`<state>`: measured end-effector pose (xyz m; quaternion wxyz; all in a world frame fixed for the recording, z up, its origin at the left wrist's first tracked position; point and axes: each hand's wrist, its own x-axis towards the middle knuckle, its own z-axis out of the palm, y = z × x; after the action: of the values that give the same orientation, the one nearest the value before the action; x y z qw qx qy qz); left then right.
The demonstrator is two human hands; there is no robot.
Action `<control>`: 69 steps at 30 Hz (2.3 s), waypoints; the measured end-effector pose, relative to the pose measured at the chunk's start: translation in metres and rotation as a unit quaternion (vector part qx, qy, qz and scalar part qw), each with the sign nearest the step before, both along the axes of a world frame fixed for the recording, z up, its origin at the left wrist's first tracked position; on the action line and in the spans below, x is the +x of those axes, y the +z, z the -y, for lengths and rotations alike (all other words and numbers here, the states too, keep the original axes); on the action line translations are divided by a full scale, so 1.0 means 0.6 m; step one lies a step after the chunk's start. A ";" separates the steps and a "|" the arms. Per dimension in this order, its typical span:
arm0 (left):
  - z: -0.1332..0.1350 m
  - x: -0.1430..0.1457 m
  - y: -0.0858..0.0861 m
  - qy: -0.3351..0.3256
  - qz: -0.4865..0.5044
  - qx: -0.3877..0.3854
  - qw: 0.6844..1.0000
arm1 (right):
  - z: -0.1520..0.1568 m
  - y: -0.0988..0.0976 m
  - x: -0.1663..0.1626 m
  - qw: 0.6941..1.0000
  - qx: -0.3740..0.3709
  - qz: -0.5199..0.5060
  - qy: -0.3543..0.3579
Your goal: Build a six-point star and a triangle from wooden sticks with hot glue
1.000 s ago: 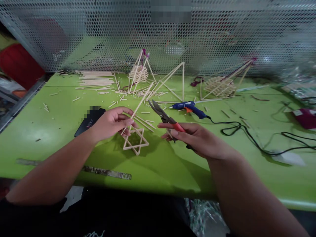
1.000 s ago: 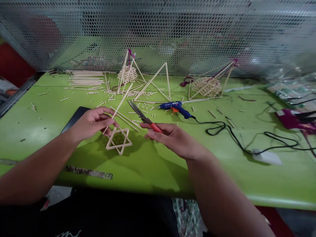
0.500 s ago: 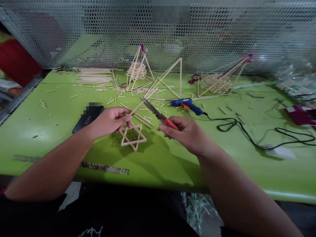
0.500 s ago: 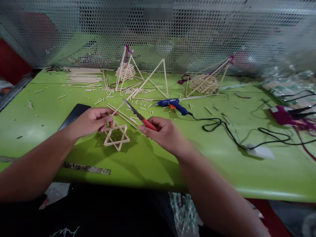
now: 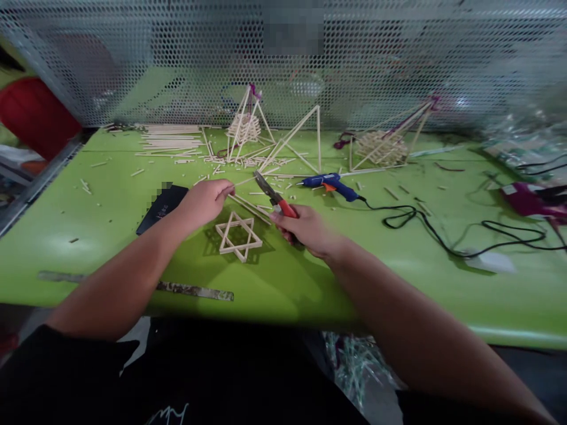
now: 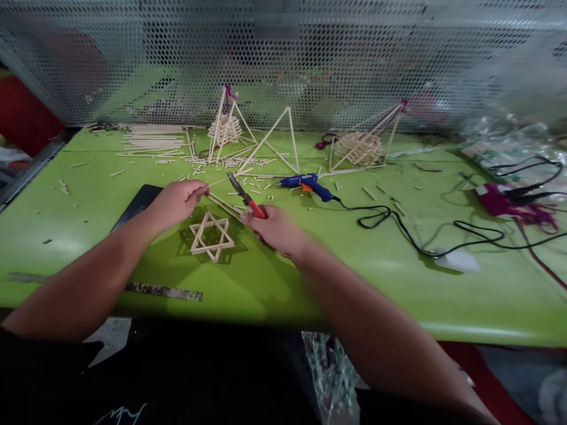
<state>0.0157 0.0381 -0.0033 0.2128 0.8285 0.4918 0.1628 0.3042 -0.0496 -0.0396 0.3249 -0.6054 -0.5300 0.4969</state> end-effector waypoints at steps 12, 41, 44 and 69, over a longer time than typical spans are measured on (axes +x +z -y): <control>-0.009 0.009 0.002 -0.006 -0.042 0.002 0.999 | -0.010 0.015 -0.014 0.997 -0.066 -0.022 -0.022; 0.026 -0.030 -0.006 -0.032 0.223 -0.128 0.966 | 0.015 0.041 0.026 0.988 -0.033 -0.134 0.064; 0.043 -0.026 0.006 -0.055 0.264 -0.148 0.951 | 0.021 0.047 0.035 0.992 0.016 -0.077 0.103; -0.005 0.010 -0.010 0.031 0.109 -0.097 0.989 | -0.019 0.015 -0.013 0.997 -0.065 0.011 0.027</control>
<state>0.0218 0.0412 -0.0092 0.3392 0.7658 0.5044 0.2101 0.2962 -0.0379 -0.0304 0.2652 -0.6162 -0.5167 0.5320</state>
